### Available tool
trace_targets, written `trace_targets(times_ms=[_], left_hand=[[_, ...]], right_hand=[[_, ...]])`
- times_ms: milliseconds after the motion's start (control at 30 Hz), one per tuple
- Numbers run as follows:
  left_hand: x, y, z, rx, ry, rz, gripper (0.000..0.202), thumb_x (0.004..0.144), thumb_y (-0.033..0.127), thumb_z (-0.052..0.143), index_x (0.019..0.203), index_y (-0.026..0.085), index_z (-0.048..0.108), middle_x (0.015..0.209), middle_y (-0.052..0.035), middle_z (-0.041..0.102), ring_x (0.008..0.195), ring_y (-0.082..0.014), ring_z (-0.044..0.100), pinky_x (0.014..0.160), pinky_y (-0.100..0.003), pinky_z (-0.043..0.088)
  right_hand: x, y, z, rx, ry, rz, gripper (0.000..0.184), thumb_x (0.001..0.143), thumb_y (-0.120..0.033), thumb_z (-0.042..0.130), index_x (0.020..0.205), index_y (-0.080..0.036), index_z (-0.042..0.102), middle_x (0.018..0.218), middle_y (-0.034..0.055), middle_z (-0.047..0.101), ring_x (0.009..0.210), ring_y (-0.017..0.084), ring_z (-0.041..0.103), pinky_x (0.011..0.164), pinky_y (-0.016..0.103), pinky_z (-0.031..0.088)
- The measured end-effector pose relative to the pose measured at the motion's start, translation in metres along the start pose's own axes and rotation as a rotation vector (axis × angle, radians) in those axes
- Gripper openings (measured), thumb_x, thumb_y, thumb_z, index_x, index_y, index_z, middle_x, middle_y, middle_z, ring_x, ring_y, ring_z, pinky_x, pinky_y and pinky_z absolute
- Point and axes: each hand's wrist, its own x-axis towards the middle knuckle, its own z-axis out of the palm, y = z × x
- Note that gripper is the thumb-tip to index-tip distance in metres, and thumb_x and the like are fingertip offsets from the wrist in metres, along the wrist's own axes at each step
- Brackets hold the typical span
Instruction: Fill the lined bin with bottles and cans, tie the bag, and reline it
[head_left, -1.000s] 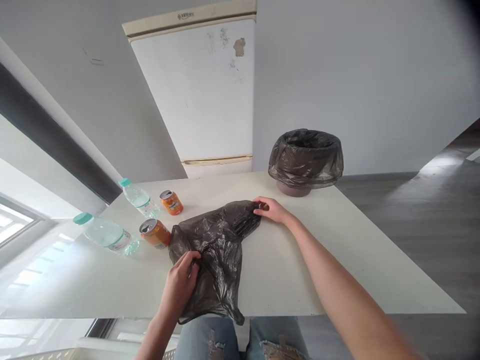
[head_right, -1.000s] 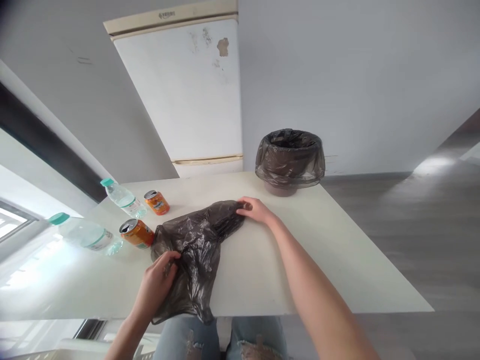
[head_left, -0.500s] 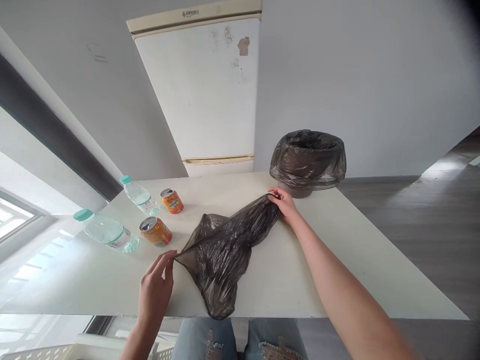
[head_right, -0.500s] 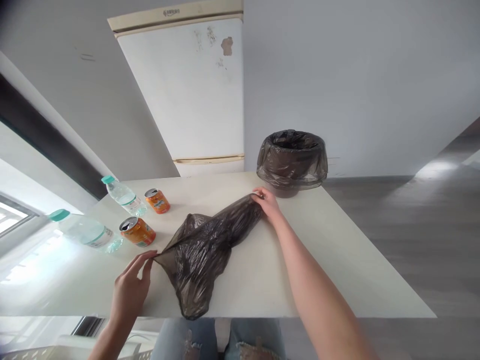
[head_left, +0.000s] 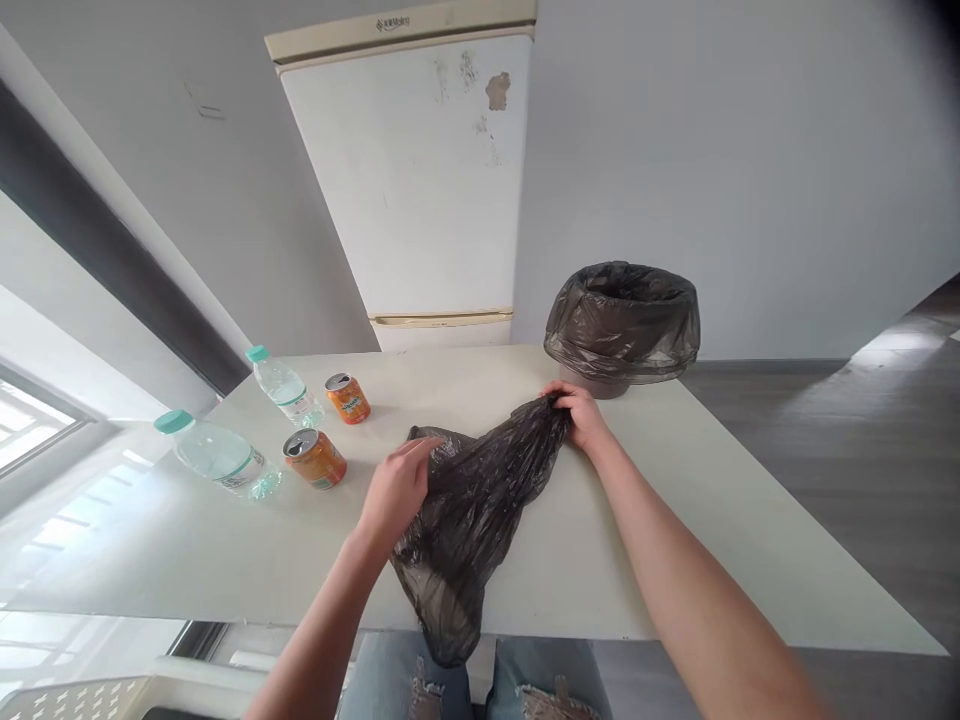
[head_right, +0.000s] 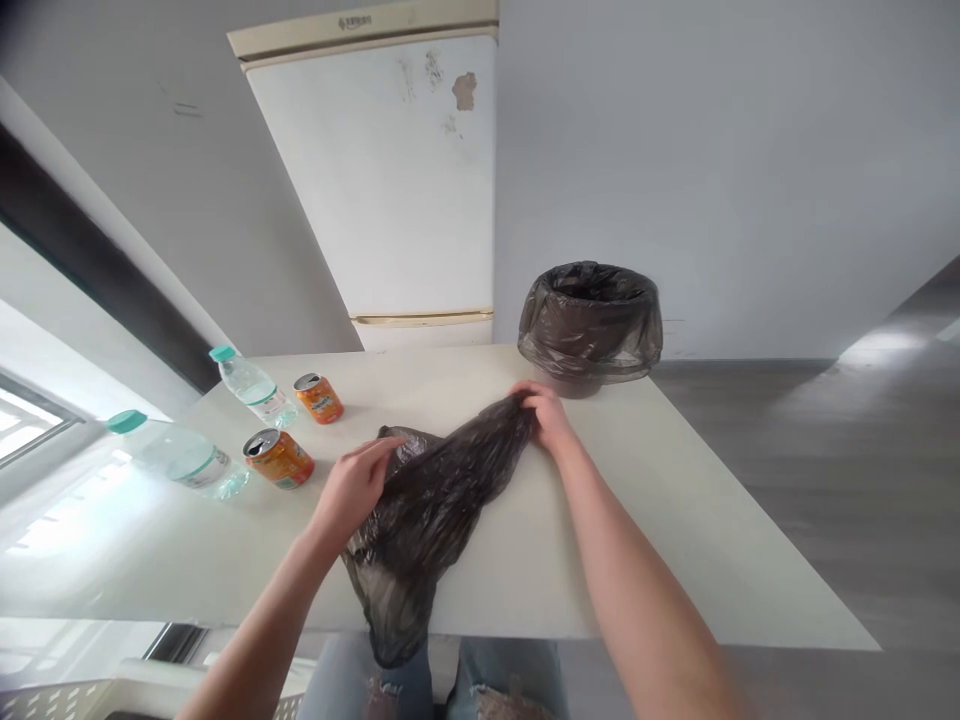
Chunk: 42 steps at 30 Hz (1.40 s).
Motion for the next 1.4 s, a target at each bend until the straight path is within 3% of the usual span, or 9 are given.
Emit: trace_targets(times_ms=[167, 367, 567, 767, 900, 1033, 1167, 1300, 1400], left_hand=[[0.034, -0.038, 0.034, 0.169, -0.267, 0.107, 0.047, 0.108, 0.025, 0.04, 0.15, 0.023, 0.061, 0.154, -0.0103, 0.062, 0.149, -0.0287, 0.052, 0.125, -0.053, 0.04], [0.015, -0.06, 0.057, 0.47, -0.126, -0.135, 0.054, 0.109, 0.035, 0.038, 0.16, 0.018, 0.05, 0.168, -0.0197, 0.042, 0.157, -0.041, 0.037, 0.122, -0.067, 0.035], [0.022, -0.077, 0.051, 0.499, 0.023, -0.241, 0.053, 0.107, 0.023, 0.036, 0.155, 0.009, 0.054, 0.166, -0.0247, 0.043, 0.158, -0.0446, 0.035, 0.121, -0.065, 0.038], [0.018, -0.031, 0.03, 0.358, 0.248, -0.024, 0.052, 0.102, 0.012, 0.035, 0.146, 0.015, 0.063, 0.15, -0.0174, 0.061, 0.144, -0.0329, 0.054, 0.119, -0.051, 0.047], [-0.002, 0.002, 0.049, 0.308, 0.069, 0.038, 0.049, 0.11, 0.036, 0.039, 0.148, 0.015, 0.061, 0.147, -0.0165, 0.064, 0.141, -0.0321, 0.057, 0.12, -0.051, 0.047], [-0.008, -0.011, 0.069, 0.434, -0.133, -0.072, 0.067, 0.108, 0.051, 0.042, 0.16, 0.01, 0.047, 0.167, -0.02, 0.044, 0.157, -0.0425, 0.036, 0.126, -0.065, 0.033], [-0.001, -0.028, 0.054, 0.431, -0.151, -0.097, 0.07, 0.108, 0.051, 0.04, 0.163, 0.008, 0.041, 0.171, -0.0202, 0.037, 0.16, -0.0436, 0.031, 0.126, -0.064, 0.032], [-0.01, -0.002, 0.038, 0.377, 0.027, -0.067, 0.063, 0.111, 0.043, 0.031, 0.162, 0.008, 0.043, 0.169, -0.0181, 0.041, 0.161, -0.0375, 0.032, 0.13, -0.058, 0.03], [-0.025, 0.025, 0.048, 0.365, 0.008, -0.068, 0.067, 0.11, 0.048, 0.032, 0.163, 0.007, 0.043, 0.17, -0.0185, 0.039, 0.161, -0.0364, 0.031, 0.131, -0.057, 0.029]], right_hand=[[0.001, 0.004, 0.001, -0.017, 0.059, -0.075, 0.014, 0.056, -0.024, 0.063, 0.048, -0.022, 0.053, 0.091, 0.0066, 0.077, 0.094, 0.029, 0.068, 0.085, 0.041, 0.051], [0.012, 0.019, -0.008, -0.144, 0.27, -0.138, 0.013, 0.064, -0.034, 0.066, 0.063, -0.024, 0.059, 0.101, 0.0063, 0.078, 0.095, 0.029, 0.07, 0.087, 0.041, 0.053], [0.015, 0.026, -0.014, -0.434, 0.339, -0.169, 0.034, 0.072, -0.043, 0.072, 0.098, -0.022, 0.076, 0.094, 0.0087, 0.076, 0.091, 0.029, 0.067, 0.09, 0.044, 0.05], [0.018, 0.025, -0.014, -0.613, 0.328, -0.209, 0.038, 0.08, -0.05, 0.066, 0.099, -0.019, 0.076, 0.097, 0.011, 0.075, 0.097, 0.03, 0.066, 0.099, 0.048, 0.047], [0.016, 0.023, -0.013, -0.646, 0.276, -0.224, 0.033, 0.081, -0.039, 0.054, 0.099, -0.021, 0.075, 0.107, 0.0104, 0.074, 0.102, 0.029, 0.064, 0.101, 0.046, 0.048], [0.012, 0.019, -0.012, -0.626, 0.241, -0.217, 0.041, 0.072, -0.031, 0.048, 0.101, -0.019, 0.075, 0.113, 0.0106, 0.074, 0.106, 0.029, 0.064, 0.098, 0.043, 0.05], [0.009, 0.011, -0.01, -0.58, 0.179, -0.22, 0.056, 0.068, -0.029, 0.043, 0.111, -0.017, 0.075, 0.121, 0.0104, 0.074, 0.107, 0.029, 0.068, 0.093, 0.042, 0.054], [-0.001, -0.005, -0.005, -0.645, 0.145, -0.425, 0.058, 0.073, -0.026, 0.038, 0.117, -0.02, 0.076, 0.136, 0.0079, 0.07, 0.13, 0.031, 0.061, 0.109, 0.046, 0.049], [-0.018, -0.018, 0.01, -0.892, 0.188, -0.643, 0.05, 0.083, -0.023, 0.04, 0.116, -0.021, 0.077, 0.14, 0.0094, 0.068, 0.136, 0.033, 0.057, 0.119, 0.053, 0.041]])
